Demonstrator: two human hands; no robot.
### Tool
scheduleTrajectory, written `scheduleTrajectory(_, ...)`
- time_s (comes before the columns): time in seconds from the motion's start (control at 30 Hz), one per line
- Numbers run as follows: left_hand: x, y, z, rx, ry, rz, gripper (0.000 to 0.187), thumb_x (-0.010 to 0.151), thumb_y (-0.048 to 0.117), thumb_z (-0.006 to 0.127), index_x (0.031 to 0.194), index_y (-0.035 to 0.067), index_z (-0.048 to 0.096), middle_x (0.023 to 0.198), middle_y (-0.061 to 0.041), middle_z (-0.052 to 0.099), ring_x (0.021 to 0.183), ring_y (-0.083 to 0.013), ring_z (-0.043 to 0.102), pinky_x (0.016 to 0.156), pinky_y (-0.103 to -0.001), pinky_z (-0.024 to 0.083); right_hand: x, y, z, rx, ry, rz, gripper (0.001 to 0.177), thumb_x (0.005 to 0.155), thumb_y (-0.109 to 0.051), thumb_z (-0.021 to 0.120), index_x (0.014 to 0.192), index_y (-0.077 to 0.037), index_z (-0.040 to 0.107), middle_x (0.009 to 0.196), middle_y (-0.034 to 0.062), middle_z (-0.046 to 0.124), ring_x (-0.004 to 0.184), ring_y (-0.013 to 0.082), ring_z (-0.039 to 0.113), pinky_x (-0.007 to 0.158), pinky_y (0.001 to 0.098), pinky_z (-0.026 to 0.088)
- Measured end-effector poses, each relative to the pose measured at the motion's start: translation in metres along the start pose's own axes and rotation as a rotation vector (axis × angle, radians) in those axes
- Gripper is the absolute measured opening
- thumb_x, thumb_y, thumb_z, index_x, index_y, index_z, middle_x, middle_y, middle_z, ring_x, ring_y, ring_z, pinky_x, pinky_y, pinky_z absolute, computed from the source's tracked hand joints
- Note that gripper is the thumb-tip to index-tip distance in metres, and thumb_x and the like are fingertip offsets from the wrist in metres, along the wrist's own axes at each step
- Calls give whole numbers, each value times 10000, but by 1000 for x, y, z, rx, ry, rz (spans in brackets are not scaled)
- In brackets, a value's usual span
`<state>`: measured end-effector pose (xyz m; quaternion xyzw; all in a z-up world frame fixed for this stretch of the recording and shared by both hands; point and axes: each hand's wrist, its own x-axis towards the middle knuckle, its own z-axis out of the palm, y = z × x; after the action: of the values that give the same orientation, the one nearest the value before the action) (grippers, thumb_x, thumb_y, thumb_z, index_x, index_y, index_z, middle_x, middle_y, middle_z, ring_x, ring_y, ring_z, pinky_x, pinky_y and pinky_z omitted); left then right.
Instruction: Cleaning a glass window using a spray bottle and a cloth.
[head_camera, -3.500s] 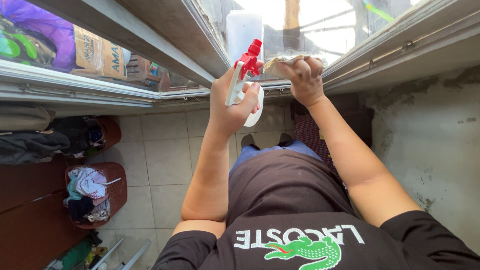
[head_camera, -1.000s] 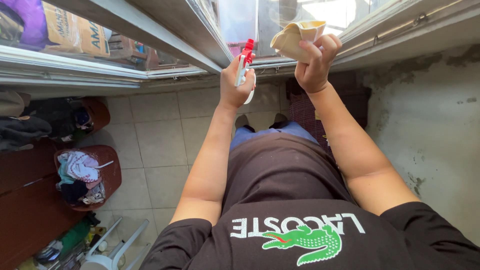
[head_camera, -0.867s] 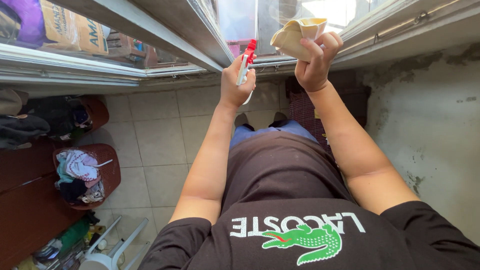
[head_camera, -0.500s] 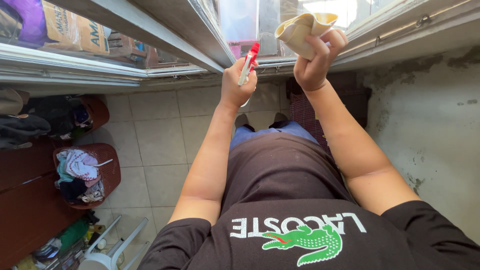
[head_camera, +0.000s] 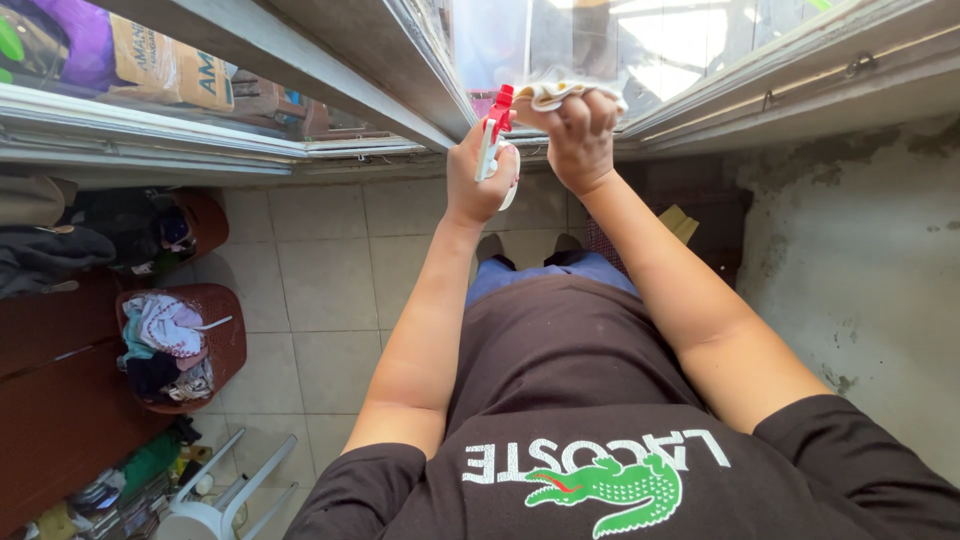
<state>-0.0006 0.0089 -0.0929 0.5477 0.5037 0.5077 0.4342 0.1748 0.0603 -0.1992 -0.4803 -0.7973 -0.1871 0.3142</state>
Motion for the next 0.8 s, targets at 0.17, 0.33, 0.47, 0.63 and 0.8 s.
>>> scheduleTrajectory(0.17, 1, -2, 1, 30, 26, 12, 318, 870, 1, 571, 1170, 50, 666, 601, -27, 650, 463, -134, 572, 474, -256, 455, -11, -3, 4, -20, -133, -79, 416, 826, -161, 778, 1214, -203, 633, 1247, 27, 425, 1170, 253, 379, 1042, 412, 345)
scheduleTrajectory(0.33, -5, -13, 1, 38, 39, 15, 305, 867, 10, 573, 1159, 44, 654, 617, -34, 661, 468, -141, 575, 475, -262, 456, -18, -1, 3, -98, -211, -138, 352, 891, -270, 723, 1229, -217, 644, 1248, 16, 446, 1158, 226, 395, 1000, 364, 343)
scheduleTrajectory(0.47, -12, -22, 2, 16, 18, -25, 395, 878, 5, 578, 1257, 72, 664, 633, -21, 654, 486, -129, 573, 493, -254, 453, -24, 0, -4, 3, -137, -83, 351, 871, -140, 752, 1197, -251, 685, 1247, 6, 425, 1226, 237, 392, 1023, 360, 336)
scheduleTrajectory(0.63, -14, -34, 3, 8, 19, -27, 387, 878, 8, 598, 1253, 70, 665, 637, -20, 660, 495, -129, 576, 501, -254, 454, -4, 9, -19, 147, 115, -16, 312, 892, -35, 691, 1146, -216, 669, 1039, 4, 347, 1022, 205, 334, 896, 333, 327)
scheduleTrajectory(0.8, -8, -34, 4, -14, 32, -11, 407, 881, 17, 551, 1275, 40, 654, 667, -33, 657, 507, -116, 566, 525, -244, 448, 29, 13, -47, 217, 266, 83, 561, 780, 73, 665, 1258, -203, 567, 1120, 45, 376, 1044, 252, 370, 936, 347, 369)
